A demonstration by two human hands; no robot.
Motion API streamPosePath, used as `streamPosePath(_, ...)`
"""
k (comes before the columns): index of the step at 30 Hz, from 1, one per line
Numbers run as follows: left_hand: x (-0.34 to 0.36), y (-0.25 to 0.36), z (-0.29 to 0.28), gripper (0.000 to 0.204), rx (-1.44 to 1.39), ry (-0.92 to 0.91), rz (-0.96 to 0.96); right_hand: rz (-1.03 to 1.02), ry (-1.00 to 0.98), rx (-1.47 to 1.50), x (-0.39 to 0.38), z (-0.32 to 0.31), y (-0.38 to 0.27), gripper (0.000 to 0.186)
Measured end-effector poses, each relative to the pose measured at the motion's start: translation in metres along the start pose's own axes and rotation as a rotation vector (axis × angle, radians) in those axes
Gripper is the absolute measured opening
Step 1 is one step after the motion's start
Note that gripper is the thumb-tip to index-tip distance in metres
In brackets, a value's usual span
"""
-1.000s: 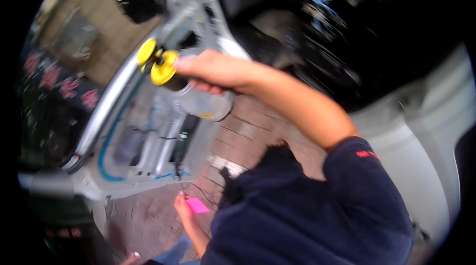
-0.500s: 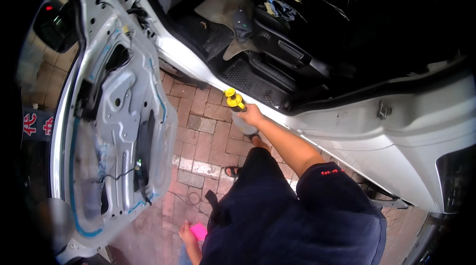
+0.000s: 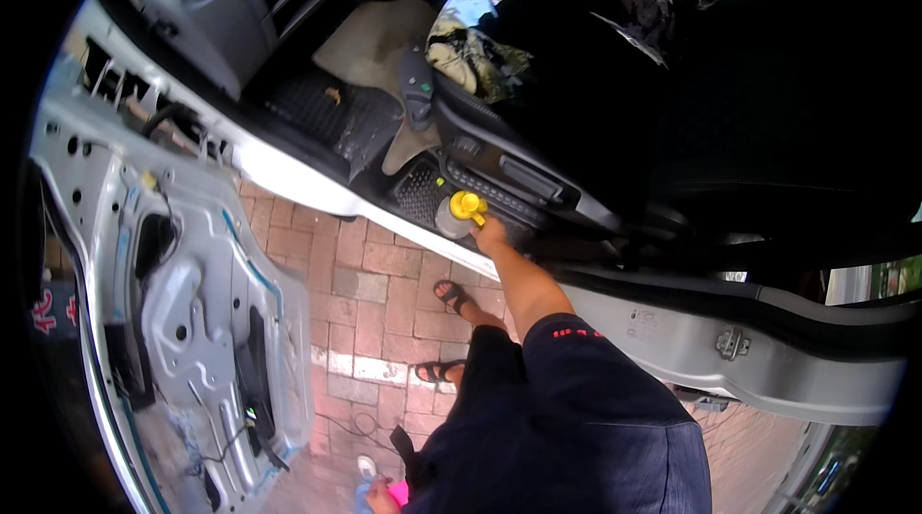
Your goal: The person applies a black tint film to a car window, smoothing it with a squeegee and trimming the edges with a knife. They then move to a white van, spray the window with liquid, and wipe it with a pink cloth.
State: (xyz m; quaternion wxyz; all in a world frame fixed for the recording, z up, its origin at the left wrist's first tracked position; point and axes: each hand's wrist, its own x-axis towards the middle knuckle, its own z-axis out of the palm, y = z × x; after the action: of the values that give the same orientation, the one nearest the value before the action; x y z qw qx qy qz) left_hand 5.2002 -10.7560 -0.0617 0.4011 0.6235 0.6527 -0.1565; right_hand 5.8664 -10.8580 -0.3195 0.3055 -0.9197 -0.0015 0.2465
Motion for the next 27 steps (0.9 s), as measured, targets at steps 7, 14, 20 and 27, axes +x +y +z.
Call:
streamPosePath(7, 0.098, 0.061, 0.026, 0.029, -0.262, 0.016, 0.127, -0.080, -0.009, -0.022, -0.041, -0.049, -0.032, 0.039)
streamPosePath(14, 0.149, 0.287, 0.007, 0.032, -0.281, -0.048, 0.361, -0.411, -0.465, 0.213, -0.102, -0.119, -0.081, 0.035)
streamPosePath(20, 0.173, 0.393, 0.013, 0.026, -0.273, -0.277, 0.443, -0.609, -0.623, 0.269, -0.112, -0.206, -0.125, 0.030)
streamPosePath(27, 0.234, 0.451, 0.028, 0.028, -0.150, -0.442, 0.555, -0.473, -0.624, 0.322, -0.141, -0.304, -0.166, 0.028)
